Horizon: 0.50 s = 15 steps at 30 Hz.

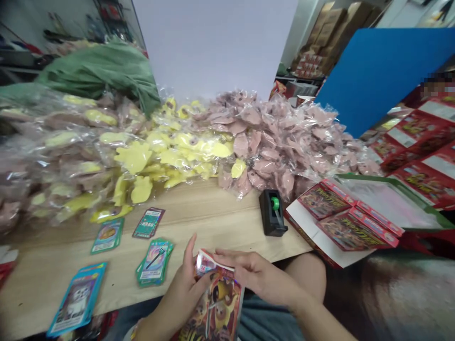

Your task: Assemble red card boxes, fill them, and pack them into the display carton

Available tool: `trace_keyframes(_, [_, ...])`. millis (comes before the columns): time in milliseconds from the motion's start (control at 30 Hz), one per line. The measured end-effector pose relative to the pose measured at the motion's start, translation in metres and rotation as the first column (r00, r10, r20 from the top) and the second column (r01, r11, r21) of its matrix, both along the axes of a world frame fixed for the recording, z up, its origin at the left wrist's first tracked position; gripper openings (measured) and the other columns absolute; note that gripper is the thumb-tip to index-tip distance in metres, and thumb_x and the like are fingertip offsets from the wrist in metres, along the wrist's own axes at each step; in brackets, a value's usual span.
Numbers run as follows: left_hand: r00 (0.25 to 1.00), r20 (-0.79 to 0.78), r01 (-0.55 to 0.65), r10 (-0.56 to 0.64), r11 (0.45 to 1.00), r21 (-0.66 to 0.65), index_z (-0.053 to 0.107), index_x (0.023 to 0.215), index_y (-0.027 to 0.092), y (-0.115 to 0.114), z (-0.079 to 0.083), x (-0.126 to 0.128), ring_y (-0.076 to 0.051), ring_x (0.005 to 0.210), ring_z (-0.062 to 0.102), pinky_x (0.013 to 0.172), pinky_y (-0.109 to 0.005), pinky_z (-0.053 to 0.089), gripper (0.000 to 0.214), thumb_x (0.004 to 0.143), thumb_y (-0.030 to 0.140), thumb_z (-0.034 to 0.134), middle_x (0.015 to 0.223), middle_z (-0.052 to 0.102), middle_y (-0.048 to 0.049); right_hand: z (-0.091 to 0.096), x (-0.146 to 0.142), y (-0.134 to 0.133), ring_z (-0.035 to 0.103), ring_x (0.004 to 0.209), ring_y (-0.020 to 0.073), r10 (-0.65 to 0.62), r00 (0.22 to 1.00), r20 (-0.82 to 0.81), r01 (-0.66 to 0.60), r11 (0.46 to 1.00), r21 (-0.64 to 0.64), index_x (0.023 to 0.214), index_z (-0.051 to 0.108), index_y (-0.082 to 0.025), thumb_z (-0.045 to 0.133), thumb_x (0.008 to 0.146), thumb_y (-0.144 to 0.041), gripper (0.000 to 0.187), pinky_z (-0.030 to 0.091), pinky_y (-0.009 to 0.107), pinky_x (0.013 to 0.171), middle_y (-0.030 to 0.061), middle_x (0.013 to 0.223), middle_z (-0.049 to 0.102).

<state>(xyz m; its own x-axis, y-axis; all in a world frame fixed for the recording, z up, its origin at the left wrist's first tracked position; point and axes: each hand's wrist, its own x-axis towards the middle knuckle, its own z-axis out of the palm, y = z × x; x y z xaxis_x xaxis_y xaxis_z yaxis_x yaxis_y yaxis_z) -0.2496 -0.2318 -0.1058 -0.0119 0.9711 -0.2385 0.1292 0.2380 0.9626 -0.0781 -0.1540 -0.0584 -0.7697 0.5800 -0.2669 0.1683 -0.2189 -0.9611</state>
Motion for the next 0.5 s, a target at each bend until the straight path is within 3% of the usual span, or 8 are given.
trace_keyframes(33, [1.0, -0.013, 0.01, -0.01, 1.0, 0.0, -0.003, 0.137, 0.014, -0.001, -0.001, -0.001, -0.019, 0.094, 0.058, 0.084, -0.033, 0.044, 0.075, 0.084, 0.031, 0.047, 0.106, 0.06, -0.0104, 0.006, -0.001, 0.003, 0.048, 0.114, 0.0224, 0.057, 0.997, 0.051, -0.062, 0.993, 0.096, 0.114, 0.059, -0.021, 0.049, 0.084, -0.042, 0.038, 0.032, 0.038, 0.099, 0.0075, 0.119, 0.058])
trace_keyframes(100, [0.996, -0.086, 0.022, -0.021, 1.0, 0.006, 0.003, 0.138, 0.012, -0.004, -0.001, -0.001, -0.022, 0.1, 0.055, 0.086, -0.037, 0.043, 0.073, 0.084, 0.033, 0.047, 0.111, 0.058, -0.0134, 0.018, -0.005, 0.004, 0.053, 0.107, 0.0204, 0.027, 0.989, 0.146, -0.053, 0.983, 0.176, 0.113, 0.06, -0.023, 0.048, 0.085, -0.039, 0.034, 0.038, 0.036, 0.095, 0.0065, 0.118, 0.059])
trace_keyframes(200, [0.985, -0.171, 0.041, -0.032, 0.998, 0.049, 0.009, 0.139, 0.011, -0.01, 0.001, -0.001, -0.027, 0.109, 0.05, 0.089, -0.039, 0.04, 0.077, 0.081, 0.037, 0.052, 0.121, 0.052, -0.0168, 0.026, -0.015, -0.001, 0.057, 0.101, 0.0186, 0.023, 0.975, 0.221, -0.046, 0.994, 0.1, 0.115, 0.057, -0.026, 0.053, 0.082, -0.036, 0.036, 0.044, 0.033, 0.089, 0.0036, 0.116, 0.06])
trace_keyframes(300, [0.99, -0.122, 0.075, -0.066, 0.994, 0.074, 0.005, 0.14, 0.011, -0.013, 0.003, -0.003, -0.026, 0.102, 0.054, 0.085, -0.037, 0.043, 0.082, 0.08, 0.041, 0.053, 0.118, 0.054, -0.0158, 0.028, -0.022, -0.003, 0.059, 0.095, 0.0183, 0.076, 0.976, 0.206, -0.083, 0.996, 0.025, 0.119, 0.055, -0.024, 0.053, 0.082, -0.035, 0.038, 0.046, 0.032, 0.084, 0.0031, 0.108, 0.064])
trace_keyframes(400, [0.994, -0.085, 0.072, -0.063, 0.991, 0.109, 0.006, 0.14, 0.012, -0.017, 0.001, -0.004, -0.025, 0.104, 0.053, 0.086, -0.036, 0.043, 0.083, 0.08, 0.042, 0.054, 0.117, 0.055, -0.0144, 0.033, -0.024, -0.001, 0.061, 0.089, 0.0179, 0.024, 0.984, 0.176, -0.025, 1.0, 0.002, 0.118, 0.056, -0.023, 0.05, 0.084, -0.034, 0.036, 0.048, 0.03, 0.078, 0.0029, 0.101, 0.067])
trace_keyframes(500, [0.998, -0.041, 0.058, -0.053, 0.991, 0.123, 0.007, 0.14, 0.014, -0.021, -0.002, -0.004, -0.025, 0.106, 0.052, 0.089, -0.037, 0.042, 0.085, 0.078, 0.04, 0.058, 0.116, 0.055, -0.013, 0.046, -0.026, -0.003, 0.06, 0.093, 0.0185, 0.146, 0.965, 0.219, -0.159, 0.986, 0.042, 0.12, 0.054, -0.026, 0.046, 0.087, -0.034, 0.035, 0.048, 0.029, 0.079, 0.0018, 0.103, 0.066])
